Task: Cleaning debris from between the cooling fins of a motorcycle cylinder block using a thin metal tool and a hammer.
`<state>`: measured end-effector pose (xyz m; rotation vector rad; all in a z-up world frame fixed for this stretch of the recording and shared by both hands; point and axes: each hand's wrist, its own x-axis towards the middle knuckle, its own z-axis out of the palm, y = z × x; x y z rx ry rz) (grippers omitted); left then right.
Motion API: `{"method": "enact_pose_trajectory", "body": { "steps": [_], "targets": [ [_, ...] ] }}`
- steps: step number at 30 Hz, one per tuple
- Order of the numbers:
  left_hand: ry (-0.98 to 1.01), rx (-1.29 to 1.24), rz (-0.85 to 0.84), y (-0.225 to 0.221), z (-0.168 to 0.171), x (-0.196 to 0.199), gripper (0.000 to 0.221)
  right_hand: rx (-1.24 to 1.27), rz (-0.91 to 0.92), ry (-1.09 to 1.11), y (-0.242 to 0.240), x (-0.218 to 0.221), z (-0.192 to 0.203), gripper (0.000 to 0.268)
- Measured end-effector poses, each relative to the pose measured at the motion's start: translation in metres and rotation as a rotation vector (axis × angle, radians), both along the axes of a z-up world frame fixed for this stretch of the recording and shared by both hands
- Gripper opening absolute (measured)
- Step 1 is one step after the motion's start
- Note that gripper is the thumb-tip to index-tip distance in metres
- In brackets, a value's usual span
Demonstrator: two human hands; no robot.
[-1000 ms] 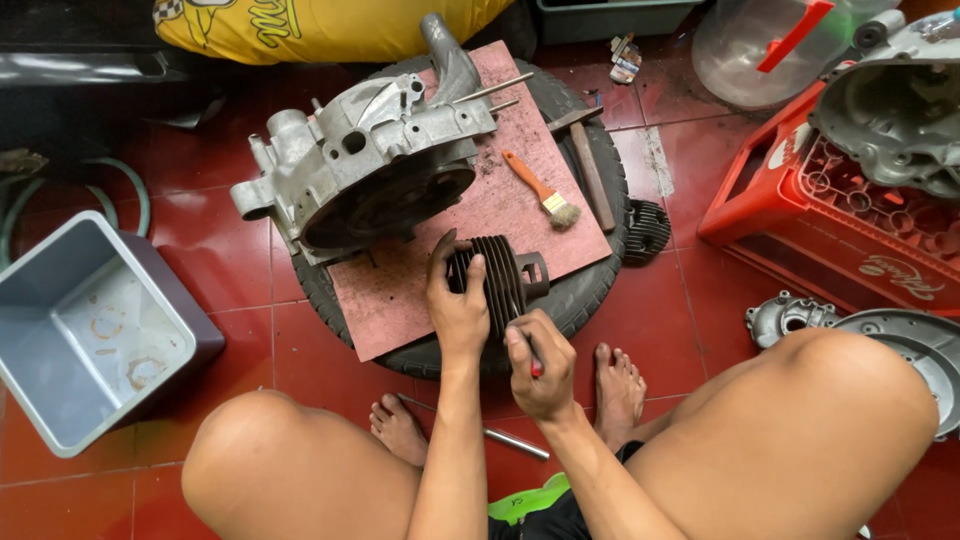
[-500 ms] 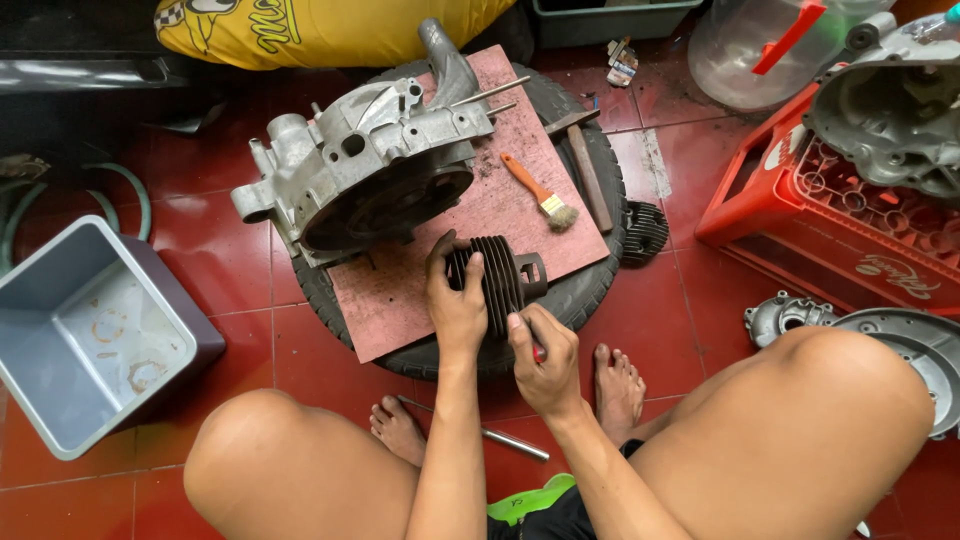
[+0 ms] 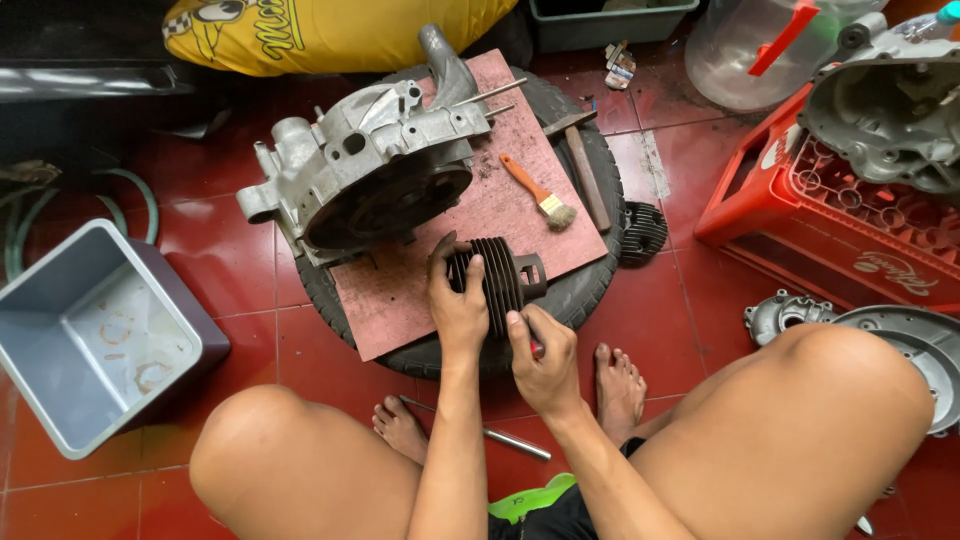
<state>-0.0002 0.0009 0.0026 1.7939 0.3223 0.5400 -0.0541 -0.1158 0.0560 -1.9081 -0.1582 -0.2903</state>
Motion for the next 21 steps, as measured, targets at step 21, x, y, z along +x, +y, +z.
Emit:
{"method": "enact_pose_trajectory", "body": {
  "steps": [21],
  "targets": [
    [-0.017,-0.034,-0.005,-0.001,0.002,0.001,0.020,0.495,-0.034,-0.017,-0.020,0.003,-0.019,0.039]
  ]
}}
